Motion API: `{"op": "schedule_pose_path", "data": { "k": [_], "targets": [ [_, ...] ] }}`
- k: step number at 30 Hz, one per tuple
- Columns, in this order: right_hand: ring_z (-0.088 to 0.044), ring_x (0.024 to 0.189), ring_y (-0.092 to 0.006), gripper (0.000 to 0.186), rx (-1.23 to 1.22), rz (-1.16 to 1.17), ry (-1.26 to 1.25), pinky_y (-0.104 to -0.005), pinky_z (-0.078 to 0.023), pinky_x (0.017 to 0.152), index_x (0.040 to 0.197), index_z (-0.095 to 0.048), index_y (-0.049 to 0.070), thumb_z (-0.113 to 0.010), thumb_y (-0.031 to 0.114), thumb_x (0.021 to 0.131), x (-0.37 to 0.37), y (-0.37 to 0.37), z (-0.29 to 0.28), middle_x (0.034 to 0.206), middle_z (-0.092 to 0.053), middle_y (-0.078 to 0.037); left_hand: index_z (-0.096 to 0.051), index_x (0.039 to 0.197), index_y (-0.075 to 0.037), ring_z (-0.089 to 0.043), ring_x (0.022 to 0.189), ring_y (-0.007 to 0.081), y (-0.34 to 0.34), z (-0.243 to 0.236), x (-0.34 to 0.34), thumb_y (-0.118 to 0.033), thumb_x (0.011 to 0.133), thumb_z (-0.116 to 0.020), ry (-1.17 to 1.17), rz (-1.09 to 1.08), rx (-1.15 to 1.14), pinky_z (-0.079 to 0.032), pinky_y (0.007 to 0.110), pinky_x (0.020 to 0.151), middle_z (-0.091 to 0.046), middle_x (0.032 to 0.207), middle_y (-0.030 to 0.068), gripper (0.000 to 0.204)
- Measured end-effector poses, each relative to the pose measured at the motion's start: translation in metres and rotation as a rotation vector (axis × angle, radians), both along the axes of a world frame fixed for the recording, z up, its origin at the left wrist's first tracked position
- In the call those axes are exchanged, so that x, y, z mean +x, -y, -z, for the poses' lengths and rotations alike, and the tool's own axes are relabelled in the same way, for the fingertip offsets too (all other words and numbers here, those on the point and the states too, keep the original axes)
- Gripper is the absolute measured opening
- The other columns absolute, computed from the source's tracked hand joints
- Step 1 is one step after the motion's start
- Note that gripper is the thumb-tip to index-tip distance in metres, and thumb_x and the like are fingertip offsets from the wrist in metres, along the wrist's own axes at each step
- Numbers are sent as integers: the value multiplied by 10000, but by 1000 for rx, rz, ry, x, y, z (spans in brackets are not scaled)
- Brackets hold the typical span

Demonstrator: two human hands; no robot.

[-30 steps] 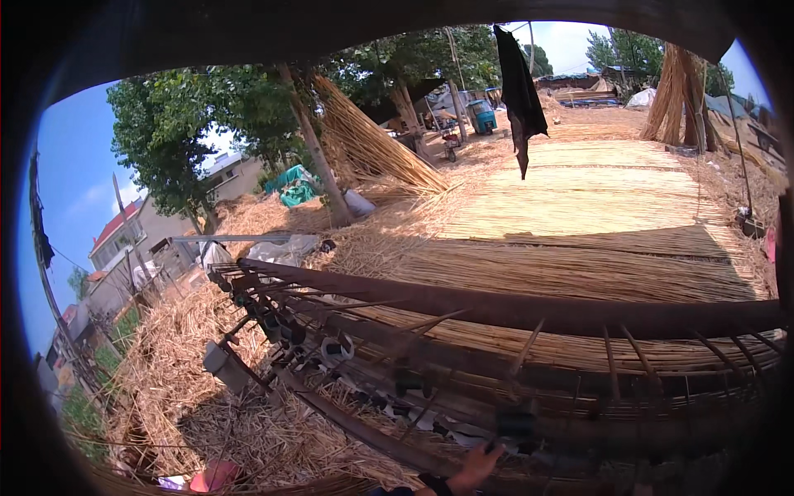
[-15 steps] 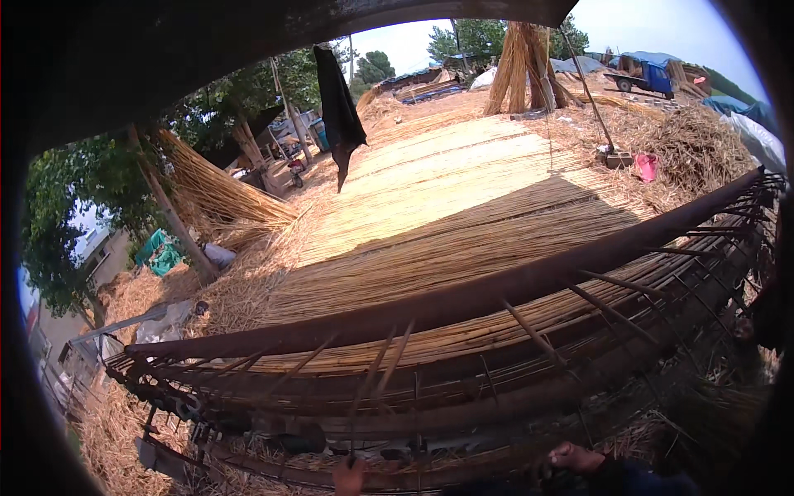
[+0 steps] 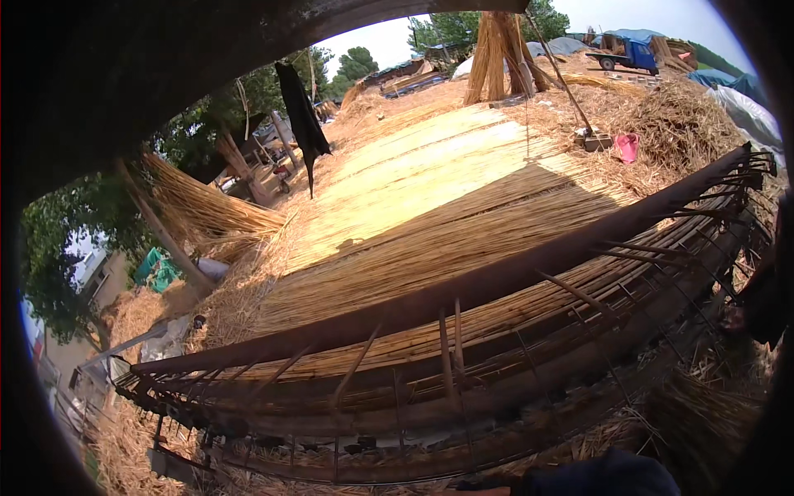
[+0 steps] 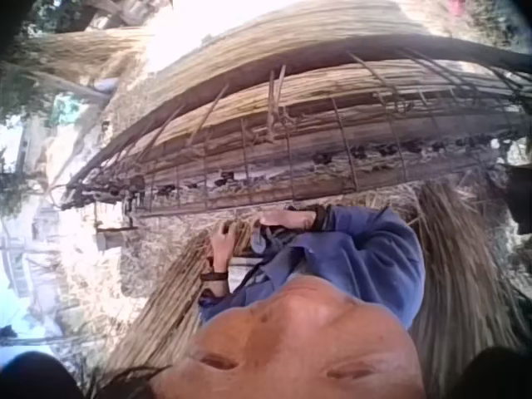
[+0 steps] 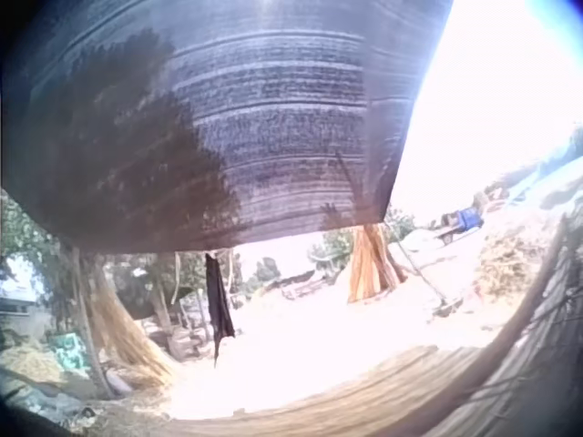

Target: Threading and adjusting the mechanical components of a large straw/reed weaving machine.

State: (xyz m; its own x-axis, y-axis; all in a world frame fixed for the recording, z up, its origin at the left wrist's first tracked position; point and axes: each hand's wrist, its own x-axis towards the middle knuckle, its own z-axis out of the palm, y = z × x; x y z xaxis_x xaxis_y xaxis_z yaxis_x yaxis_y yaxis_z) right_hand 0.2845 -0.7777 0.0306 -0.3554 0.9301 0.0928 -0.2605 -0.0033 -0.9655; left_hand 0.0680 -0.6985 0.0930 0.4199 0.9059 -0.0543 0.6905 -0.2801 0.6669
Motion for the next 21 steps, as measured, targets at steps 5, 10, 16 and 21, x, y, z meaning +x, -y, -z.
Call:
{"op": "schedule_pose_path", "data": {
  "k": [5,10,16,21],
  "targets": [
    [-479,1080,-240,357,136,-70,129,-344,-388,901,1120,-524,15,-483,305,916,5,12,-49,1170,-524,-152,-601,988,-78,-561,729,261,-32,-55,131,-234,749,-683,95,821,898,-450,365,647,-568,782,112,297],
    [-475,1101,-279,361,-15,-140,227,-372,-354,953,1156,-495,2,-470,276,922,69,41,-106,1189,-503,-173,-676,845,-134,-575,719,252,-51,-36,145,-224,741,-702,163,1029,290,-468,351,640,-592,767,73,140],
    [-516,1053,-301,429,16,-231,679,-356,-400,886,1176,-456,-14,-565,261,866,124,69,-99,1160,-521,-175,-582,1029,-68,-578,800,295,-59,-34,120,-233,744,-674,74,1190,251,-461,395,726,-603,860,162,342],
    [-544,972,-311,367,93,-137,723,-375,-433,806,1135,-469,9,-572,234,863,128,45,-94,1046,-530,-149,-622,963,-59,-560,751,155,-65,-50,145,-229,790,-673,354,1272,-455,-450,289,694,-613,855,41,248]
  ]
}}
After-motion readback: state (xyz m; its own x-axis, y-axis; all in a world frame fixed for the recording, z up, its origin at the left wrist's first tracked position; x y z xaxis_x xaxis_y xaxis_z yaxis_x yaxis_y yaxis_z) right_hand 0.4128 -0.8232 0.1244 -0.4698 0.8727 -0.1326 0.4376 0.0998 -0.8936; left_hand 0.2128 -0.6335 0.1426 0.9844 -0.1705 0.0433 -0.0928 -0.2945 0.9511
